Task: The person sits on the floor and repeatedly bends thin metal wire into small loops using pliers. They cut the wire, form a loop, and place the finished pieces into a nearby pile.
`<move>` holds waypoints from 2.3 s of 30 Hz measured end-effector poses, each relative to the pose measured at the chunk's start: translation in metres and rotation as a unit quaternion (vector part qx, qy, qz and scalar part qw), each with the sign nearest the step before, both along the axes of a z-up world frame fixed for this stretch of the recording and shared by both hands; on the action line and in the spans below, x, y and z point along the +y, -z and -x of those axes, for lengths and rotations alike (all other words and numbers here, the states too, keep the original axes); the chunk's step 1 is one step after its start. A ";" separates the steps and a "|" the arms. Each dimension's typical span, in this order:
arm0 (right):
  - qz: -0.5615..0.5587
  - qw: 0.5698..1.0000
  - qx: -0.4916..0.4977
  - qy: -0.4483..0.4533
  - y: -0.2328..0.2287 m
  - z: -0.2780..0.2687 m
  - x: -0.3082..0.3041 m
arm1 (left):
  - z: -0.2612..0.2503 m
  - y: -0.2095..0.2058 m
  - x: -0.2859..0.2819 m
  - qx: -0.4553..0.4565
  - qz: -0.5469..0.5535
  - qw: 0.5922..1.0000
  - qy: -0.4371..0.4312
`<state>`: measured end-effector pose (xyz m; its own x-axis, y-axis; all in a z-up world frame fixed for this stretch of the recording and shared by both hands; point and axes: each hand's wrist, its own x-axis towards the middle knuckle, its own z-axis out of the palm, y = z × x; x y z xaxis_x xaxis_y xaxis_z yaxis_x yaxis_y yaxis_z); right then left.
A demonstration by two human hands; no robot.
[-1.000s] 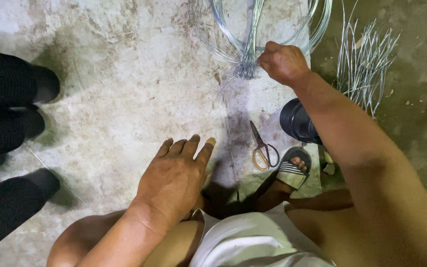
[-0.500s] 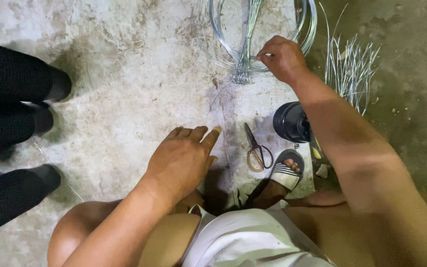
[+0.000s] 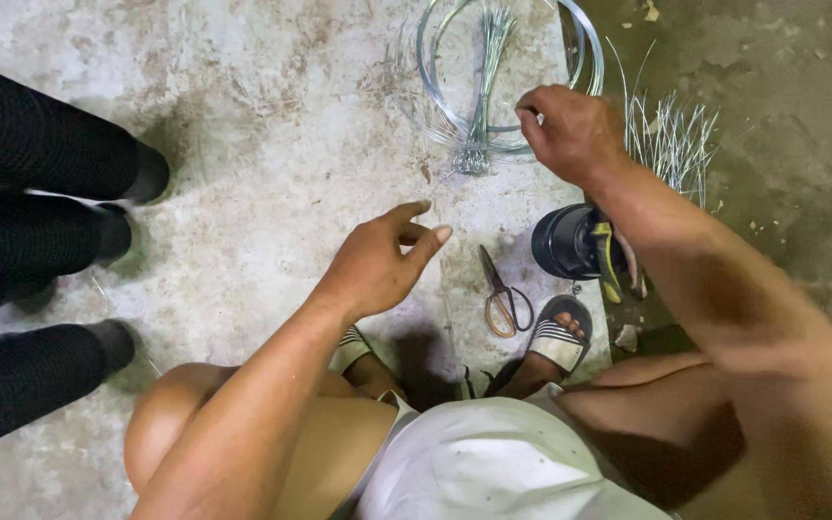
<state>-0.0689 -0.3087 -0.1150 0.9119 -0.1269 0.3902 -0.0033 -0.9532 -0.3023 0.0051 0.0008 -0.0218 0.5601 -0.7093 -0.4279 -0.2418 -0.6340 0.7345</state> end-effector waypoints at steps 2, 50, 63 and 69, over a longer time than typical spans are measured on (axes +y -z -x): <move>-0.003 0.997 0.007 -0.070 -0.032 0.014 0.017 | -0.002 0.015 -0.003 0.161 0.055 0.977 -0.127; -0.469 0.878 0.064 0.075 -0.022 0.123 0.157 | 0.010 0.070 0.003 0.148 0.427 0.772 -0.448; -0.576 0.807 0.000 0.130 -0.019 0.117 0.151 | 0.010 0.078 0.003 0.158 0.415 0.769 -0.461; -0.550 0.821 0.082 0.130 -0.013 0.124 0.155 | 0.002 0.073 0.003 0.163 0.415 0.759 -0.476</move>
